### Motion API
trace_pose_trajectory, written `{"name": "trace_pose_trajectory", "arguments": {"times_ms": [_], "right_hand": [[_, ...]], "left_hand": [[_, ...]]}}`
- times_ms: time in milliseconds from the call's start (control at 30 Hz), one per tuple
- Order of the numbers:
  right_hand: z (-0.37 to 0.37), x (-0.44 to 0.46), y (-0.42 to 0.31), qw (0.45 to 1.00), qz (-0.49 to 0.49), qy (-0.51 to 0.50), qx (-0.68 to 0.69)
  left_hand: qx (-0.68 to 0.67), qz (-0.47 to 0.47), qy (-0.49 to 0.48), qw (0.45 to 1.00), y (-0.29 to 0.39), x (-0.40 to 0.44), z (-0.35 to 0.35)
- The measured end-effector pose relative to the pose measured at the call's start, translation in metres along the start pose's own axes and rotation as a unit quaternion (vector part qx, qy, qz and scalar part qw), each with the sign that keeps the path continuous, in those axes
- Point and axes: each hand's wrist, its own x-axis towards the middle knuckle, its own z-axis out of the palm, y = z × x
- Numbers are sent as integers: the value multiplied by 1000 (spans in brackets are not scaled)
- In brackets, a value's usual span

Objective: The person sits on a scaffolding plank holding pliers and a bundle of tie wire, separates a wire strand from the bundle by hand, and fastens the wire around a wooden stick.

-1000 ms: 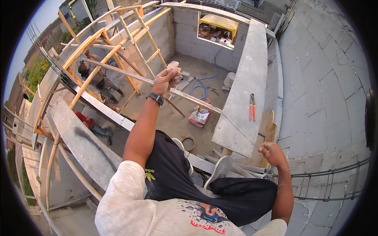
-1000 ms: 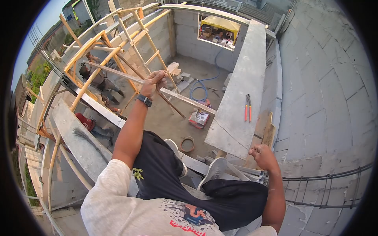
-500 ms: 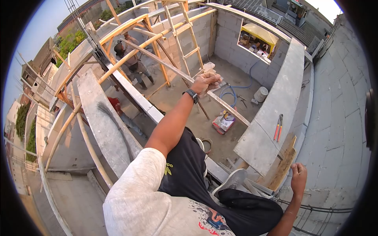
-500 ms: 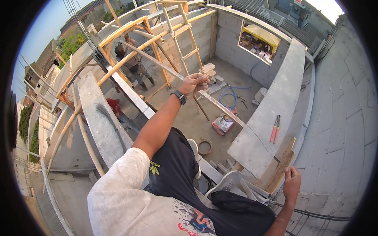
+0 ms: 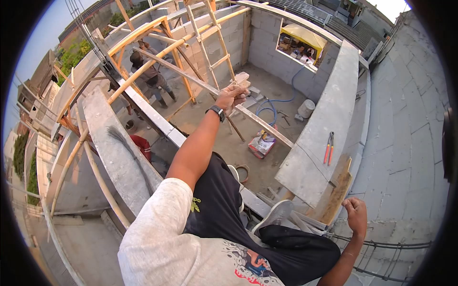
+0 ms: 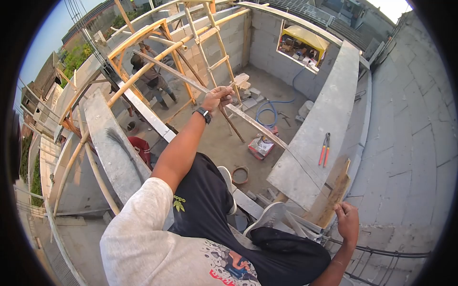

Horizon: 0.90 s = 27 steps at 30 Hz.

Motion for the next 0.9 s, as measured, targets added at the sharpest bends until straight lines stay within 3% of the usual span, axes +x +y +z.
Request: {"name": "trace_pose_trajectory", "arguments": {"times_ms": [33, 67, 133, 167, 200, 233, 267, 300, 333, 367, 433, 467, 500, 533, 600, 633, 667, 700, 733, 800, 833, 900], "right_hand": [[2, -1, -5, 982, 28, -180, -40], [0, -4, -11, 982, 26, -181, -42], [-9, -10, -35, 919, 27, -356, 166], [-8, -11, -31, 918, 25, -358, 166], [-8, -13, -24, 902, -5, -246, 354], [-8, -14, -19, 841, -35, -121, 526], [-9, -8, -14, 822, 7, -7, 570], [-9, -2, -10, 822, 8, -6, 570], [-8, 4, -5, 921, 52, 59, 381], [-6, 8, -1, 973, 94, 119, 172], [6, 6, 0, 984, 127, 65, 110], [12, 4, 6, 991, 88, -98, 26], [13, 2, 8, 963, 45, -258, -59], [8, -1, -4, 963, 45, -259, -63], [-6, -8, -29, 910, 24, -359, 205], [-5, -7, -25, 909, 21, -362, 205], [-4, -8, -17, 902, -28, -225, 367], [-3, -6, -12, 851, -74, -78, 514], [-4, 0, -7, 850, -76, -80, 515], [-7, 8, -1, 949, 50, 134, 283], [-3, 9, 1, 949, 48, 134, 283], [11, 10, 6, 993, 71, -19, 93]], "left_hand": [[-2, 1, 1, 1000, -2, 3, -2], [-1, 11, 28, 1000, -5, 6, -5], [1, 21, 58, 998, -7, 5, -7], [36, 12, 74, 997, -9, 4, -7], [70, 3, 90, 994, -9, 3, -7], [70, 4, 90, 993, -8, 2, -7], [83, -6, 71, 994, -8, 2, -7], [95, -16, 51, 994, -8, 2, -6], [95, -18, 48, 994, -8, 2, -6], [106, -5, 47, 993, -7, 3, -6], [111, 5, 45, 993, -8, 4, -9], [99, 16, 69, 993, -8, 6, -11], [86, 29, 94, 991, -9, 7, -13], [84, 35, 113, 989, -12, 10, -17], [93, 19, 105, 990, -15, 10, -25], [105, 4, 96, 990, -14, 10, -28], [135, -38, 84, 987, -15, 9, -30], [137, -36, 86, 986, -13, 6, -27], [148, -57, 73, 985, -11, 2, -23], [159, -75, 59, 983, -7, 1, -21], [159, -74, 58, 983, -4, 2, -23], [47, -5, 26, 999, 3, 3, -29]]}}
